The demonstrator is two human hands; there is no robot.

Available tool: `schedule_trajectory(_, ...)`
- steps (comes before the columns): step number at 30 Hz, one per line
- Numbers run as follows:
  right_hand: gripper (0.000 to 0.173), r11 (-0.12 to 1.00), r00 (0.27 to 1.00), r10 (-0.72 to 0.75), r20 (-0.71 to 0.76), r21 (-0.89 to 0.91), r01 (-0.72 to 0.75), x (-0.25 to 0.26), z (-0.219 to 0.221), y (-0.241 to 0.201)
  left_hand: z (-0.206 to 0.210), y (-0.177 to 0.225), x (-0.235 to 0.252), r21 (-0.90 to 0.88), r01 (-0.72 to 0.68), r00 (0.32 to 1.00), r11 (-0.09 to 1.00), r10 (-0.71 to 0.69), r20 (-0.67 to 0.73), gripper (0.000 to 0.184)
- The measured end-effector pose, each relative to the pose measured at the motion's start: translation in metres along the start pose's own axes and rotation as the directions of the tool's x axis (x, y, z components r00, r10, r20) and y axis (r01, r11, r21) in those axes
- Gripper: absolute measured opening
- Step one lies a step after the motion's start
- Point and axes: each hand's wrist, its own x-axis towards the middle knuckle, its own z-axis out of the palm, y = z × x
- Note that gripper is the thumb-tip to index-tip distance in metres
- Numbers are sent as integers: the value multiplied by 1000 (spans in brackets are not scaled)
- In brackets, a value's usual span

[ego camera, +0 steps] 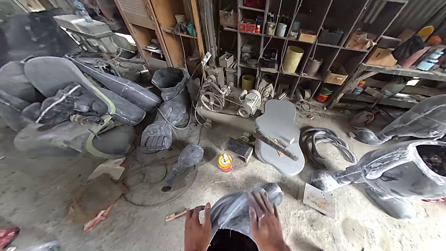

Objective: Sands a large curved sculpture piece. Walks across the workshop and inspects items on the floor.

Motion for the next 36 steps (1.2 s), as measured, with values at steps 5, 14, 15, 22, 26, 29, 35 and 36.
schedule_trajectory(5,62,965,961,211,178,118,-234,54,-9,15,1,0,-2,-11,1,1000,1000,-1,-13,63)
schedule_trajectory(14,57,953,940,227,254,141,-269,77,-11,32,1,2,-4,-12,-17,1000,1000,17,9,63)
schedule_trajectory(15,55,967,957,201,211,113,-228,67,-10,22,-1,2,-3,-8,-17,1000,1000,17,16,62)
schedule_trajectory(22,58,991,991,117,67,65,-121,39,-1,16,1,-3,-4,24,-1,999,1000,0,41,63)
schedule_trajectory(26,53,986,983,143,112,70,-151,57,-2,9,0,-1,-3,-2,-5,1000,1000,5,7,60)
schedule_trajectory(29,45,989,974,-74,-212,112,100,7,17,4,0,3,0,8,-22,999,1000,21,25,62)
schedule_trajectory(35,53,966,964,195,181,137,-221,63,-8,21,1,2,-5,52,-55,998,997,55,-9,61)
schedule_trajectory(36,50,983,995,101,18,150,-102,39,2,13,0,3,0,49,-46,999,998,46,-4,62)
